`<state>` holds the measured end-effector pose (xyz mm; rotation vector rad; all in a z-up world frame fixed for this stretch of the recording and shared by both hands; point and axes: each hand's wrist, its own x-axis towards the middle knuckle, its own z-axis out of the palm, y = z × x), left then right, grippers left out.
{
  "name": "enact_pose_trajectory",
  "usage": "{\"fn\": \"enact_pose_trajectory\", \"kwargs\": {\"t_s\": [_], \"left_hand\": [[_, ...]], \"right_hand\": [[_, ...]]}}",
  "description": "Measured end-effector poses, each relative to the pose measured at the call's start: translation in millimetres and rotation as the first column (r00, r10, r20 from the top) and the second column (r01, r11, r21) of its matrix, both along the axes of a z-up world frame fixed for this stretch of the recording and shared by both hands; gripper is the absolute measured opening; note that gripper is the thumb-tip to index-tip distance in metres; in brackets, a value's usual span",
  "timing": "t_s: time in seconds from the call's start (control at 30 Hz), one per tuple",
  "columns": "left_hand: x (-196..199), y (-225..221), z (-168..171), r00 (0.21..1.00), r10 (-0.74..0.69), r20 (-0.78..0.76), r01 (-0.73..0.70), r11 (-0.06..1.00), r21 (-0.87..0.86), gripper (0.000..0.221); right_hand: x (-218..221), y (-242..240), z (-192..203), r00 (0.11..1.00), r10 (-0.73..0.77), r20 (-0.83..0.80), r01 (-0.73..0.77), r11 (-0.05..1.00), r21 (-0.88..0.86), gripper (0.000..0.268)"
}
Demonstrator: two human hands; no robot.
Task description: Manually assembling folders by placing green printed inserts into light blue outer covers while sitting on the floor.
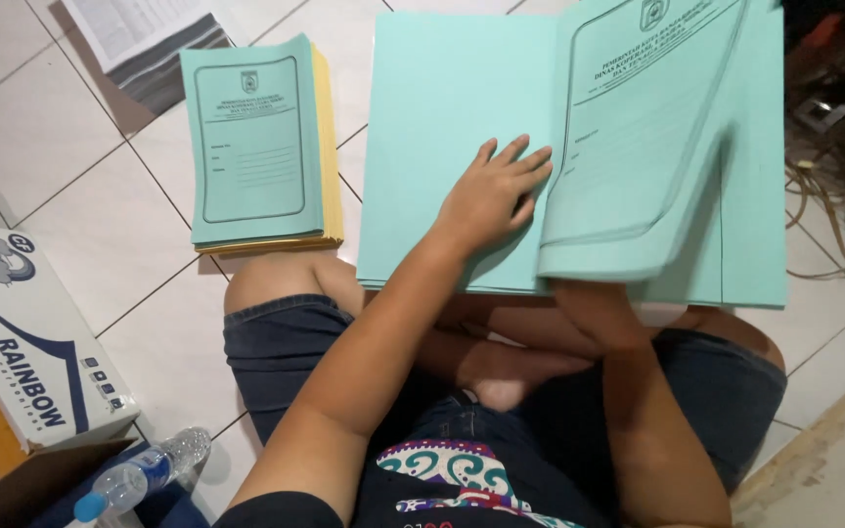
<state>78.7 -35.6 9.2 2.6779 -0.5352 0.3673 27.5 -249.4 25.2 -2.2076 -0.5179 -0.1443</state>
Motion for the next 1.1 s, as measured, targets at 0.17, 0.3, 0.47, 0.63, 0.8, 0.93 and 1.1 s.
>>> {"fn": "enact_pose_trajectory", "kwargs": {"t_s": [0.17, 0.3, 0.47, 0.63, 0.8, 0.93, 1.1], "left_hand": [[-31, 15, 0, 0.994, 0.113, -0.01, -0.112, 0.962, -0.248, 0.055], [-71, 48, 51, 0.983, 0.029, -0.181, -0.17, 0.515, -0.84, 0.035], [-102, 90, 139, 0.938, 0.347, -0.006, -0.115, 0.293, -0.949, 0.047], [-78, 15, 150, 0.911, 0.221, 0.349, 0.026, 0.812, -0.583, 0.037], [11, -30, 37, 0.969, -0.019, 0.247, 0.041, 0.996, -0.083, 0.044], [49, -23, -3, 0.997, 0.075, -0.004, -0.074, 0.992, 0.105, 0.048], [32, -19, 7, 0.99, 0.144, -0.012, -0.143, 0.987, 0.077, 0.05]], "right_hand": [[4, 22, -11, 0.931, 0.145, 0.336, 0.021, 0.896, -0.444, 0.059], [6, 23, 9, 0.992, 0.103, -0.073, -0.126, 0.795, -0.593, 0.073], [9, 24, 6, 0.984, 0.105, -0.141, -0.168, 0.799, -0.578, 0.076], [12, 21, -5, 0.985, 0.14, -0.102, -0.173, 0.8, -0.574, 0.078], [10, 21, -6, 0.987, 0.159, 0.017, -0.115, 0.778, -0.617, 0.067], [12, 22, 5, 0.978, 0.126, -0.164, -0.2, 0.779, -0.594, 0.072], [22, 17, 1, 0.961, 0.165, -0.221, -0.267, 0.763, -0.589, 0.075]]}}
